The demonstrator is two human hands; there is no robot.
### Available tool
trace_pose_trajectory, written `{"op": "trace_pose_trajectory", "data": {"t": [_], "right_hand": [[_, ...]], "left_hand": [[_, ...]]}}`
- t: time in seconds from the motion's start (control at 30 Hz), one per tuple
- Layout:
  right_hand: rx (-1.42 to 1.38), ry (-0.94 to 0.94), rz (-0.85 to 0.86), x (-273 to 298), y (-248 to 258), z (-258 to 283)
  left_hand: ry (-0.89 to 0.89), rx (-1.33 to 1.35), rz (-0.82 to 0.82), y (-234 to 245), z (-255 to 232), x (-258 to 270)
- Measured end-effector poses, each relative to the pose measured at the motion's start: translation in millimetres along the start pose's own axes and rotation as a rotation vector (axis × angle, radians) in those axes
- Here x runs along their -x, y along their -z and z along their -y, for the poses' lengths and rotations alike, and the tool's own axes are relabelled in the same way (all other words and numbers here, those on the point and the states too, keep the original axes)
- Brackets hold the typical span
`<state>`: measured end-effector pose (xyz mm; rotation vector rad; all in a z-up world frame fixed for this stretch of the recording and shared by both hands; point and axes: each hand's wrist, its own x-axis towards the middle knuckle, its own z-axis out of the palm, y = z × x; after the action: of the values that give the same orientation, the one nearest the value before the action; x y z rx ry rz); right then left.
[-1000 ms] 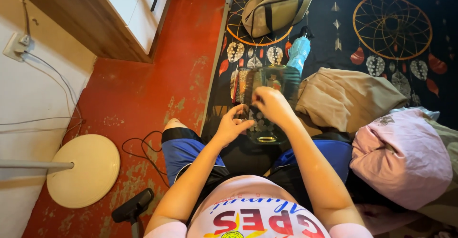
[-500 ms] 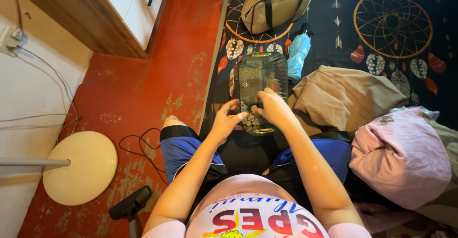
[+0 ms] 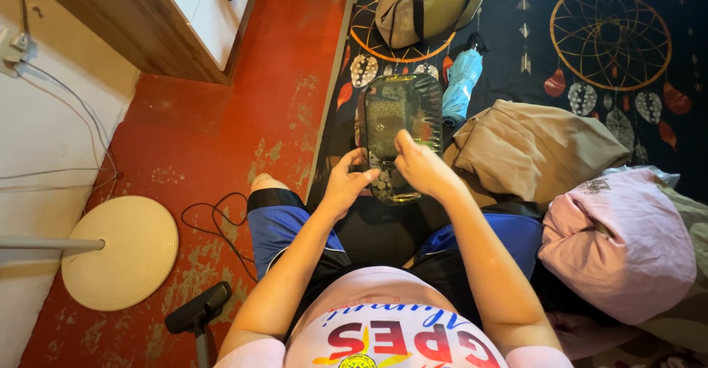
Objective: The recorder is sorting through coins, multiple wallets, and small accessory packets on a floor mat.
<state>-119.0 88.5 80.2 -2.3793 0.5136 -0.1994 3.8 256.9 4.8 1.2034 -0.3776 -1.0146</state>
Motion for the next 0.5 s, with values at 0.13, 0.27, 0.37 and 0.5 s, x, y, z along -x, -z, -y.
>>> {"op": "trace_pose_trajectory", "data": {"t": [0.13, 0.27, 0.37, 0.5], "right_hand": [[0.137, 0.098, -0.037, 7, 27, 28], [0.711, 0.152, -0.056, -5, 0, 5], [0.952, 0.16, -0.027, -19, -11, 10], [1.143, 0.119, -0.048, -51, -31, -5]], "left_hand": [[-0.064, 0.036, -0.007, -7, -11, 7], [-0.081, -0.012, -0.039, 0, -4, 1], [-0.082, -0.033, -0.051, 5, -12, -10], [-0.08, 0.024, -0.053, 20, -26, -30]]}}
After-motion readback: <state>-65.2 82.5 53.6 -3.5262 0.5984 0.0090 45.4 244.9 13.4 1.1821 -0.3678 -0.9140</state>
